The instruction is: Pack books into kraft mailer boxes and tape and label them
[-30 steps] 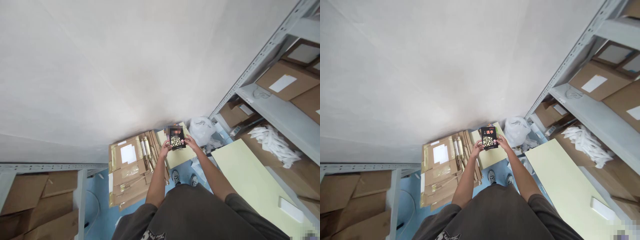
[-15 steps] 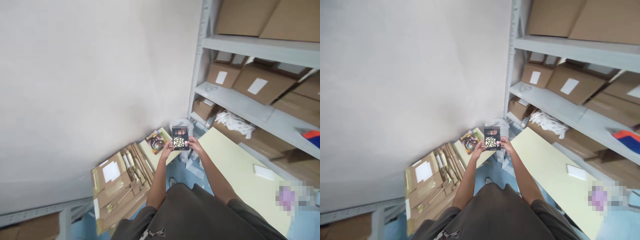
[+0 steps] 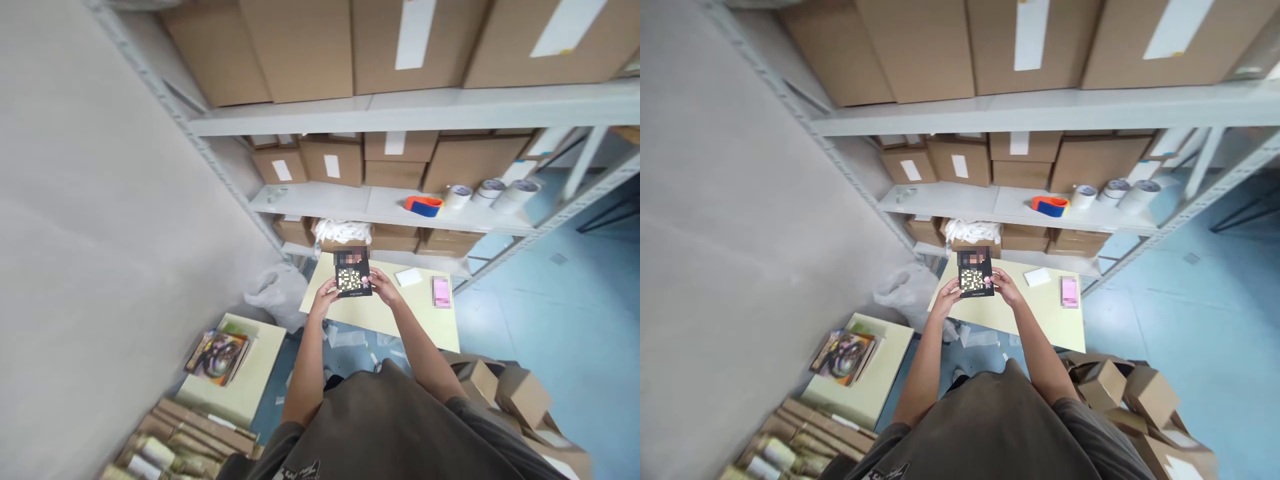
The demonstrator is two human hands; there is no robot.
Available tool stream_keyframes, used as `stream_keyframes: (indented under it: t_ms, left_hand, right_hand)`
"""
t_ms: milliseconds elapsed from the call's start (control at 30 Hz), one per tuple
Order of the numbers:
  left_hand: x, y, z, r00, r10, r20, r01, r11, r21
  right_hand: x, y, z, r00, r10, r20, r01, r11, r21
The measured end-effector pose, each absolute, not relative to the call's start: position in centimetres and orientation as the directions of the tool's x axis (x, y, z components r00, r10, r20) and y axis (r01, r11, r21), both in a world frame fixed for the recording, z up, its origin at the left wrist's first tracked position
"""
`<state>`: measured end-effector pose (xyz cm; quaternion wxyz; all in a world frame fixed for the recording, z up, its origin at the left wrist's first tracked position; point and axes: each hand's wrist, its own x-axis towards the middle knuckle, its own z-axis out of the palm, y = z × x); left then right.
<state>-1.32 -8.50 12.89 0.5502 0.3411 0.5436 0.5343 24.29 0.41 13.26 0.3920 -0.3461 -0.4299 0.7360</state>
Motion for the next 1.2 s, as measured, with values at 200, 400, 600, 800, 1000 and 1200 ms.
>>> stream_keyframes:
  t_ms: [200,400,600,800,1000,1200]
  left_hand:
    - [4.4,-2.4,13.6,0.046,0.972,-0.232,-0.175,0.236,0.956]
    - [5.2,2.2,13.9,0.205,0.959,-0.196,-0.121,0.224,0.967]
    - [5.1,6.0,15.5,0.165,0.986,0.001,0.139,-0.024,0.99]
    - [7.1,6.4,16.5,0.35,0.929,0.117,0.088,-0.157,0.984]
    - [7.1,6.1,16.9,0.355,0.92,0.163,0.079,-0.204,0.976]
    - [6.9,6.4,17.8,0.264,0.956,0.127,0.077,-0.152,0.985]
  right_hand:
    - [31.5,1.3,14.0,-0.307,0.93,-0.201,-0.365,-0.31,-0.878]
    - [32.7,1.6,14.6,-0.169,0.968,-0.185,-0.374,-0.237,-0.897]
    - [29.2,2.6,15.6,0.063,0.989,-0.136,-0.33,-0.108,-0.938]
    - [24.5,3.3,16.9,0.067,0.997,0.038,-0.168,0.049,-0.985]
    - [24.0,3.1,17.7,0.04,0.997,-0.059,-0.243,-0.047,-0.969]
    - [23.7,2.6,19.6,-0.101,0.995,-0.022,-0.205,-0.043,-0.978]
